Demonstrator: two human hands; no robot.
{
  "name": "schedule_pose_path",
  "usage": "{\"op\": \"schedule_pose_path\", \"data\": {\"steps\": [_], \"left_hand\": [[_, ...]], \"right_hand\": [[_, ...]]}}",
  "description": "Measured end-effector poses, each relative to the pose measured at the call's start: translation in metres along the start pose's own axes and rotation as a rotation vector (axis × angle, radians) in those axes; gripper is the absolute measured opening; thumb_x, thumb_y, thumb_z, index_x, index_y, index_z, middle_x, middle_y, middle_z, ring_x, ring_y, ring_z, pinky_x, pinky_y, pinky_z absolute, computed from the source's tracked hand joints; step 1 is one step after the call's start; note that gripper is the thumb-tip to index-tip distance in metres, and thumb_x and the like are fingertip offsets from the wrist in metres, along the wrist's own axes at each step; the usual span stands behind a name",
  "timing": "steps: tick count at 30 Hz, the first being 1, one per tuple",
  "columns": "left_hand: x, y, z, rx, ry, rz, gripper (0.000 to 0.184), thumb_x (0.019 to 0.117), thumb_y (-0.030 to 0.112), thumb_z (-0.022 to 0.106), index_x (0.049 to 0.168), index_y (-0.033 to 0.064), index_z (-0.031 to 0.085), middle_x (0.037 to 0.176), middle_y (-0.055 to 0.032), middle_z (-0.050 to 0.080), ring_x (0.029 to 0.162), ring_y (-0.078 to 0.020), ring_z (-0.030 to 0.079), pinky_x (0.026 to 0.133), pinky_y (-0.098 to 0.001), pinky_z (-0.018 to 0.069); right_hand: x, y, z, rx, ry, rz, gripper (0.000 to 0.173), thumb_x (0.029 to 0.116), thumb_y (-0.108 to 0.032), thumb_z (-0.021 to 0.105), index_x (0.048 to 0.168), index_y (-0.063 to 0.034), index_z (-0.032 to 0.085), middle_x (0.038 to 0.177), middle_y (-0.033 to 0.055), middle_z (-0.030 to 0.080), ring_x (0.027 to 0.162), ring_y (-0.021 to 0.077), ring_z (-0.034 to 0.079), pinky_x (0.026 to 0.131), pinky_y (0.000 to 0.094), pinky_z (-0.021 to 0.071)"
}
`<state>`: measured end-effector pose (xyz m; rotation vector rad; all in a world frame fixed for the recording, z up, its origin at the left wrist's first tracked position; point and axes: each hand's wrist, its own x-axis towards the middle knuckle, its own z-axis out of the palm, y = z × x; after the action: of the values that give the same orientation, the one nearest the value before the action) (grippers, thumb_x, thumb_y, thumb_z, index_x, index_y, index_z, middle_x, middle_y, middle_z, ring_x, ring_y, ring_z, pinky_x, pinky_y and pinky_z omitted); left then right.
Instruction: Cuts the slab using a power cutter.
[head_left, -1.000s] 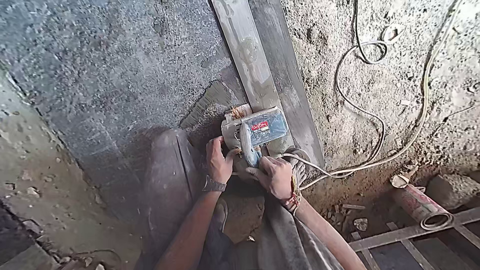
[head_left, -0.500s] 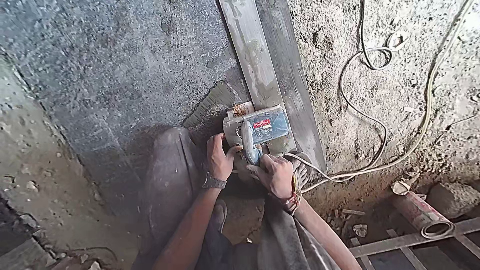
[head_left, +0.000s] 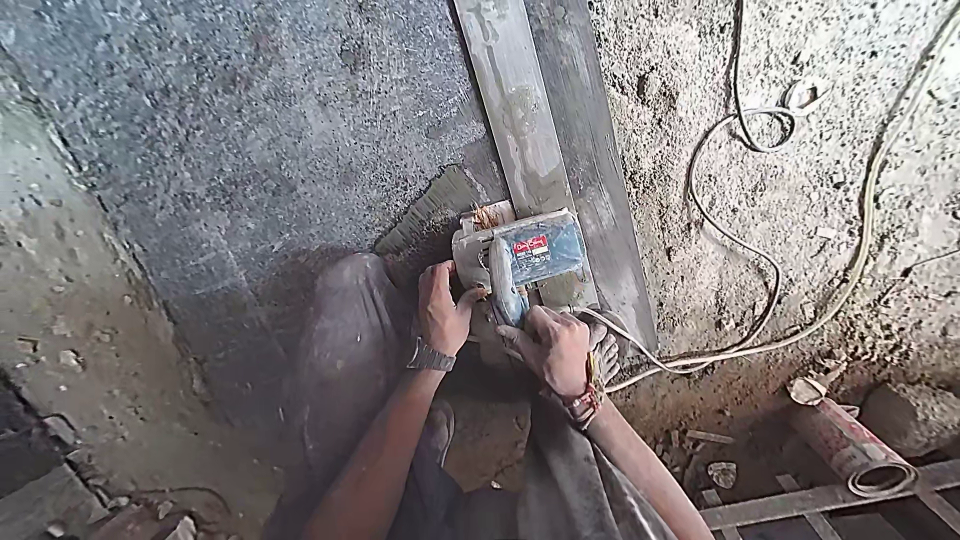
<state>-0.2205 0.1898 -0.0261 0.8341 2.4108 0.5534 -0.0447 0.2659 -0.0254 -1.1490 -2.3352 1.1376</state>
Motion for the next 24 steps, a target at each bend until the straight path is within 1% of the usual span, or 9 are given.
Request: {"op": "schedule_pose_path", "data": {"steps": [5, 10, 13, 15, 18, 20, 24], "left_hand": [[0.004, 0.000, -0.002, -0.003, -0.018, -0.031, 0.058, 0.0852, 0.018, 0.082, 0.129, -0.0113, 0.057, 0.122, -0.0325, 0.062, 0.109, -0.0436, 0.063, 0.097, -0.0555, 0.0491], [0.008, 0.000, -0.003, -0.004, -0.037, -0.050, 0.059, 0.0852, 0.018, 0.083, 0.130, -0.0108, 0.057, 0.124, -0.0324, 0.062, 0.112, -0.0445, 0.061, 0.098, -0.0567, 0.0487], [0.010, -0.004, -0.002, -0.033, -0.017, -0.032, 0.060, 0.0841, 0.019, 0.083, 0.130, -0.0108, 0.057, 0.125, -0.0317, 0.062, 0.118, -0.0448, 0.061, 0.104, -0.0574, 0.0476], [0.011, -0.003, -0.002, -0.028, -0.012, -0.030, 0.061, 0.0836, 0.019, 0.084, 0.130, -0.0104, 0.057, 0.125, -0.0317, 0.062, 0.118, -0.0448, 0.061, 0.104, -0.0573, 0.0473], [0.013, -0.001, -0.004, -0.005, -0.011, -0.031, 0.061, 0.0830, 0.018, 0.084, 0.129, -0.0104, 0.058, 0.124, -0.0326, 0.062, 0.114, -0.0458, 0.061, 0.100, -0.0582, 0.0482], [0.014, -0.001, -0.004, -0.007, -0.018, -0.043, 0.060, 0.0834, 0.017, 0.084, 0.130, -0.0104, 0.057, 0.124, -0.0323, 0.061, 0.115, -0.0456, 0.060, 0.101, -0.0583, 0.0475], [0.017, 0.000, -0.006, -0.001, -0.019, -0.037, 0.060, 0.0834, 0.017, 0.084, 0.130, -0.0099, 0.057, 0.123, -0.0322, 0.062, 0.113, -0.0452, 0.061, 0.099, -0.0582, 0.0479]], "right_hand": [[0.003, -0.002, 0.001, 0.007, -0.001, 0.018, 0.051, 0.0897, -0.053, 0.069, 0.063, -0.0100, 0.059, 0.055, 0.0024, 0.054, 0.048, 0.0169, 0.055, 0.046, 0.0356, 0.0432], [0.006, -0.002, 0.003, 0.000, 0.007, 0.015, 0.053, 0.0900, -0.055, 0.068, 0.063, -0.0109, 0.058, 0.055, 0.0018, 0.054, 0.048, 0.0165, 0.054, 0.046, 0.0357, 0.0427], [0.008, -0.004, 0.003, -0.012, 0.006, 0.022, 0.055, 0.0899, -0.056, 0.067, 0.063, -0.0096, 0.059, 0.055, 0.0026, 0.054, 0.048, 0.0175, 0.054, 0.046, 0.0365, 0.0429], [0.009, -0.004, 0.003, -0.017, 0.005, 0.025, 0.055, 0.0899, -0.057, 0.066, 0.063, -0.0099, 0.059, 0.054, 0.0023, 0.054, 0.048, 0.0173, 0.054, 0.046, 0.0363, 0.0425], [0.012, -0.005, 0.002, -0.024, -0.008, 0.025, 0.055, 0.0902, -0.057, 0.066, 0.064, -0.0095, 0.059, 0.055, 0.0030, 0.055, 0.049, 0.0178, 0.056, 0.047, 0.0372, 0.0438], [0.014, -0.006, 0.001, -0.023, -0.023, 0.029, 0.055, 0.0903, -0.057, 0.066, 0.064, -0.0096, 0.059, 0.055, 0.0029, 0.055, 0.049, 0.0180, 0.056, 0.047, 0.0374, 0.0438], [0.017, -0.006, 0.002, -0.034, -0.015, 0.026, 0.054, 0.0903, -0.057, 0.067, 0.064, -0.0104, 0.058, 0.055, 0.0019, 0.054, 0.049, 0.0175, 0.055, 0.046, 0.0365, 0.0429]]}}
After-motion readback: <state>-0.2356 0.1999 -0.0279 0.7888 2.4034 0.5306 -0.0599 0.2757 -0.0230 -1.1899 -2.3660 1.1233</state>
